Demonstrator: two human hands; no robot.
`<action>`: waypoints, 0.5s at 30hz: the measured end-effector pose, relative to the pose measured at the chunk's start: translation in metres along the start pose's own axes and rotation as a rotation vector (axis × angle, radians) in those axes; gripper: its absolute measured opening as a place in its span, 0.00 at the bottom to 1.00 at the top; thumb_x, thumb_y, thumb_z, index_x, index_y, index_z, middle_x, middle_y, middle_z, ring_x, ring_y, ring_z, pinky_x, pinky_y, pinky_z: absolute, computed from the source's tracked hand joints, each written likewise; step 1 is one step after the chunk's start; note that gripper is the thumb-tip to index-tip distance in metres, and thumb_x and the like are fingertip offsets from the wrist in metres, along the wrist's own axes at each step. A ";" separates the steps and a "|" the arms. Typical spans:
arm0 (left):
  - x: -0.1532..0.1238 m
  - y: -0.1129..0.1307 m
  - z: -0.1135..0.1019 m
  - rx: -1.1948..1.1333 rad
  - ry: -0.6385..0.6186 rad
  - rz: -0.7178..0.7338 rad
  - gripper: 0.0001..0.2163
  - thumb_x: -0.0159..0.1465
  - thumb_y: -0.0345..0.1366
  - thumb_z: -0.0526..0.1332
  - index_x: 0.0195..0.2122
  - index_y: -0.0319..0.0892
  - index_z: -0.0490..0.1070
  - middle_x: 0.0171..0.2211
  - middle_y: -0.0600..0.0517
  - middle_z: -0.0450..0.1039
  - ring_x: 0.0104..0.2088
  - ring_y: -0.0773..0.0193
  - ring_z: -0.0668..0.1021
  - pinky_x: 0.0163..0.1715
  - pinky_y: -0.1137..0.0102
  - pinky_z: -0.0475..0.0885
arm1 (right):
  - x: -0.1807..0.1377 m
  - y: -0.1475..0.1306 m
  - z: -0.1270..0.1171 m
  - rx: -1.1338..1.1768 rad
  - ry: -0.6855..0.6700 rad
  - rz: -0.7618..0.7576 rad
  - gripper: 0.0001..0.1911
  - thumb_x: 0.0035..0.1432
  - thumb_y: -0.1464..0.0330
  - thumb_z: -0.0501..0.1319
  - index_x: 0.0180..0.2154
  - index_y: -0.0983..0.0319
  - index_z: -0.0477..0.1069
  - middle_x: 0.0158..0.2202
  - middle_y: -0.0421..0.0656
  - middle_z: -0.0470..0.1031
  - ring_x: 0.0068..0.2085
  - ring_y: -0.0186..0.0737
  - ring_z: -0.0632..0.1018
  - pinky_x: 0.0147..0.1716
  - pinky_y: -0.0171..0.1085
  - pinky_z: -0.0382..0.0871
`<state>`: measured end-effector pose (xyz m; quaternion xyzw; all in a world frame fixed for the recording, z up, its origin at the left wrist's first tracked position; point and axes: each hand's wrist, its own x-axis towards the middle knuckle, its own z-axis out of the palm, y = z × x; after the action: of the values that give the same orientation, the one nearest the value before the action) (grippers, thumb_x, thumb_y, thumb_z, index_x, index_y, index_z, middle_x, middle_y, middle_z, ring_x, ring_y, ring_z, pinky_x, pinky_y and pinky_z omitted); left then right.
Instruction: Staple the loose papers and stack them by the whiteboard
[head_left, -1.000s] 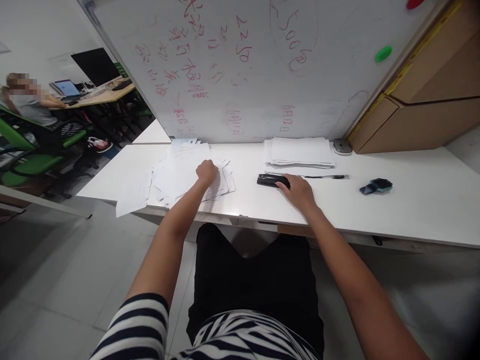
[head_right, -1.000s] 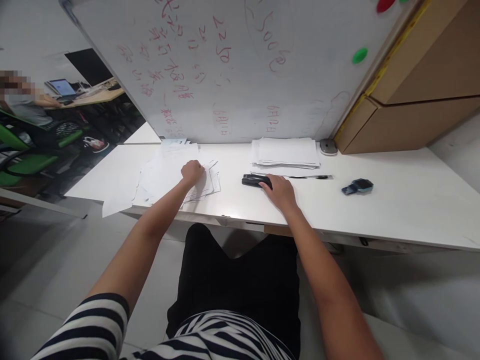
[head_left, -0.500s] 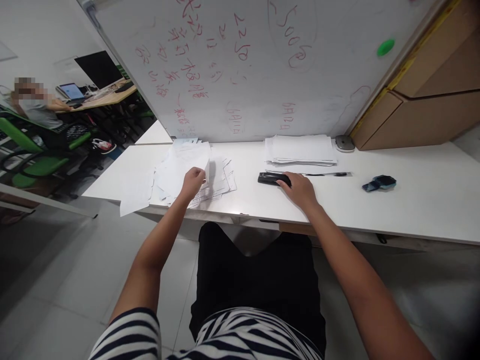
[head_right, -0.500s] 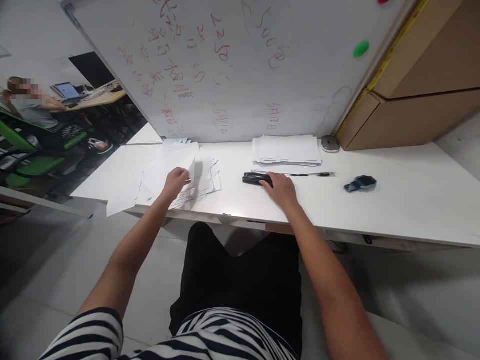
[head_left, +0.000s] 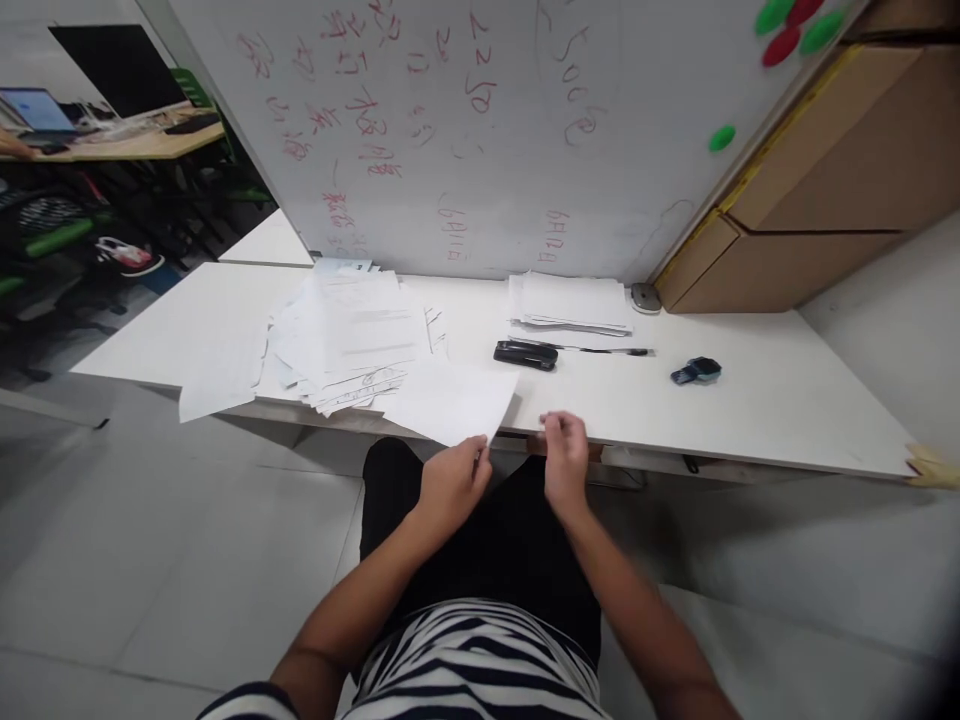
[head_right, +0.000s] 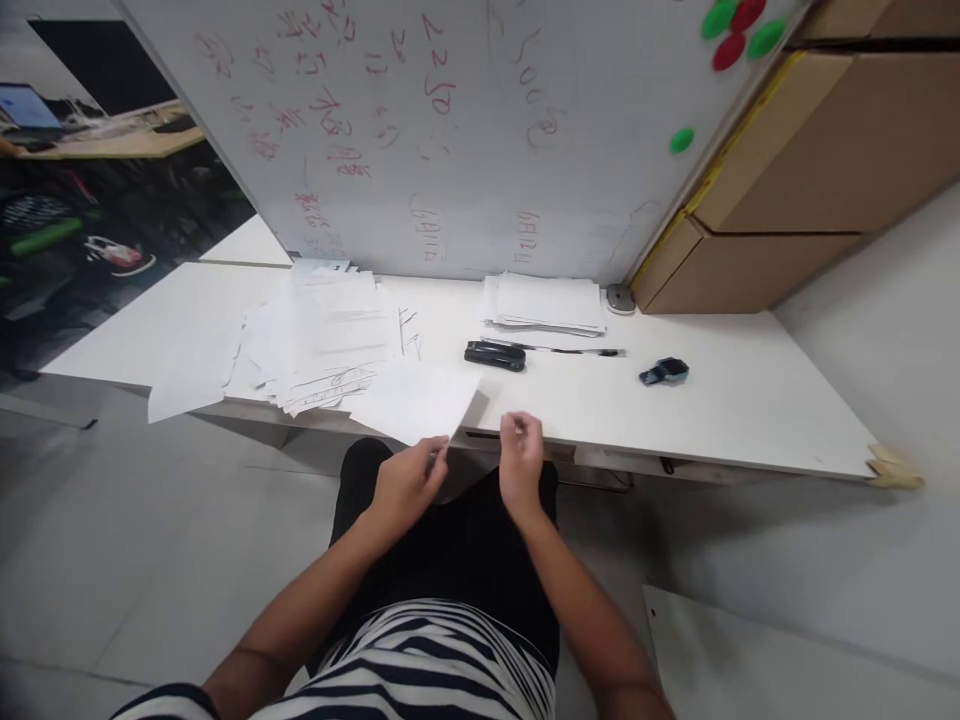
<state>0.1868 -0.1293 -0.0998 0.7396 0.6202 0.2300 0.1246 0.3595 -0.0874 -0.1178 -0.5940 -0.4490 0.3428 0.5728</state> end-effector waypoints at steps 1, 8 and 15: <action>-0.004 0.002 0.004 -0.010 -0.003 0.028 0.11 0.66 0.41 0.51 0.46 0.52 0.69 0.37 0.50 0.78 0.36 0.59 0.80 0.34 0.66 0.70 | -0.019 0.003 0.001 0.147 -0.058 0.165 0.21 0.59 0.51 0.53 0.47 0.56 0.66 0.46 0.47 0.74 0.47 0.46 0.76 0.42 0.44 0.71; -0.028 0.005 0.011 -0.082 -0.110 0.315 0.10 0.66 0.34 0.52 0.42 0.50 0.70 0.39 0.50 0.78 0.40 0.61 0.78 0.54 0.60 0.66 | -0.052 0.025 0.014 0.443 -0.408 0.516 0.23 0.50 0.53 0.65 0.42 0.62 0.73 0.42 0.46 0.79 0.42 0.47 0.78 0.45 0.45 0.71; -0.023 -0.038 -0.009 -0.101 0.233 -0.009 0.11 0.64 0.38 0.56 0.48 0.48 0.69 0.54 0.46 0.70 0.57 0.54 0.69 0.57 0.54 0.61 | -0.045 0.037 -0.013 -0.025 -0.285 0.383 0.21 0.52 0.54 0.63 0.40 0.63 0.77 0.42 0.49 0.79 0.44 0.54 0.78 0.44 0.47 0.72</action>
<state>0.1470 -0.1453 -0.1139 0.6979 0.6212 0.3448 0.0900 0.3607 -0.1317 -0.1579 -0.6209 -0.4086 0.5200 0.4208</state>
